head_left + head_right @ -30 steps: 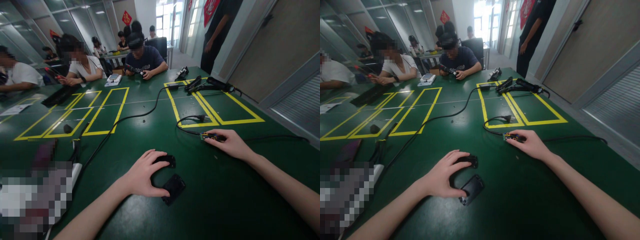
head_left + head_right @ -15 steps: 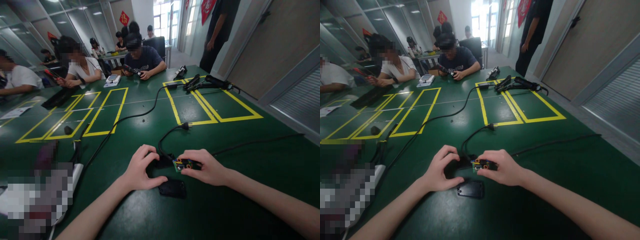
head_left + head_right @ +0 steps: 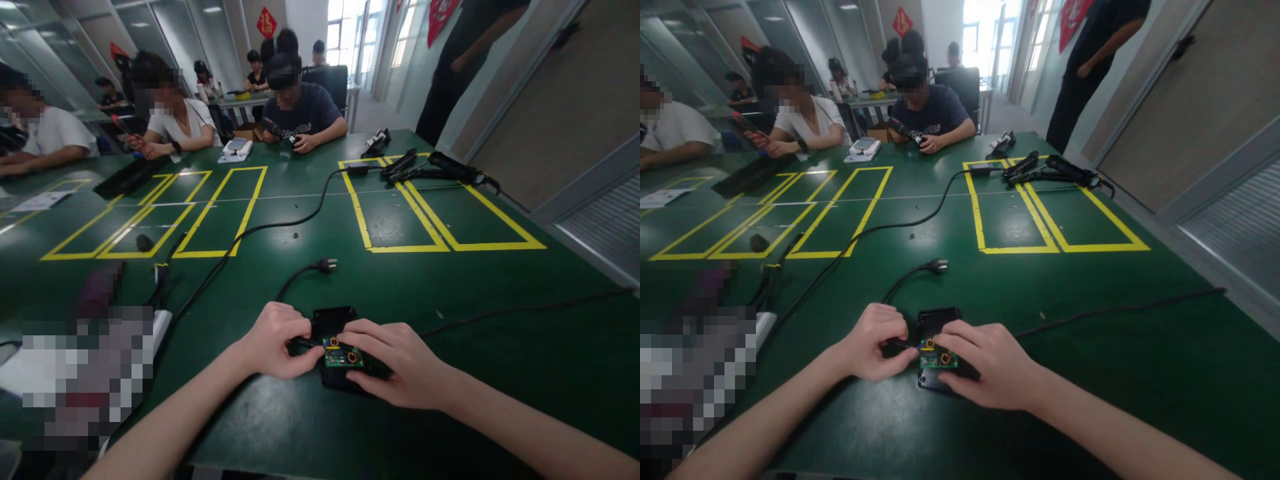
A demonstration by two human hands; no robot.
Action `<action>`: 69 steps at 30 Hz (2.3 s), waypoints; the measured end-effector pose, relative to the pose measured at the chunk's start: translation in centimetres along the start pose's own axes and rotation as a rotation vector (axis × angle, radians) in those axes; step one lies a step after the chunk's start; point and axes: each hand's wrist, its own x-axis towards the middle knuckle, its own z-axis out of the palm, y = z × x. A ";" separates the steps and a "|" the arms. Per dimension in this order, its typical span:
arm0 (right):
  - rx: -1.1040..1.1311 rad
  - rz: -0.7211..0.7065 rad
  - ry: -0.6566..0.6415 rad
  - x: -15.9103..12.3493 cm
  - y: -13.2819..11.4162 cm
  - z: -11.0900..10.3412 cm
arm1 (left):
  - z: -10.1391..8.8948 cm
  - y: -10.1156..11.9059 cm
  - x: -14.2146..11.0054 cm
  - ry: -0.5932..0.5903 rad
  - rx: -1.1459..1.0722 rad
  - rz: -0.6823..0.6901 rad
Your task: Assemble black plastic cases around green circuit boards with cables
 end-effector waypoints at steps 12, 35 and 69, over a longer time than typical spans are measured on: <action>-0.032 0.031 -0.060 -0.2 1.0 0.3 | 0.5 -0.5 -0.1 -0.145 -0.028 -0.114; 0.000 0.173 -0.029 0.4 2.8 0.2 | 0.9 -0.9 0.0 -0.114 0.129 -0.210; -0.041 0.028 -0.115 -0.1 3.4 -1.8 | 0.3 0.2 -0.1 -0.122 -0.050 -0.116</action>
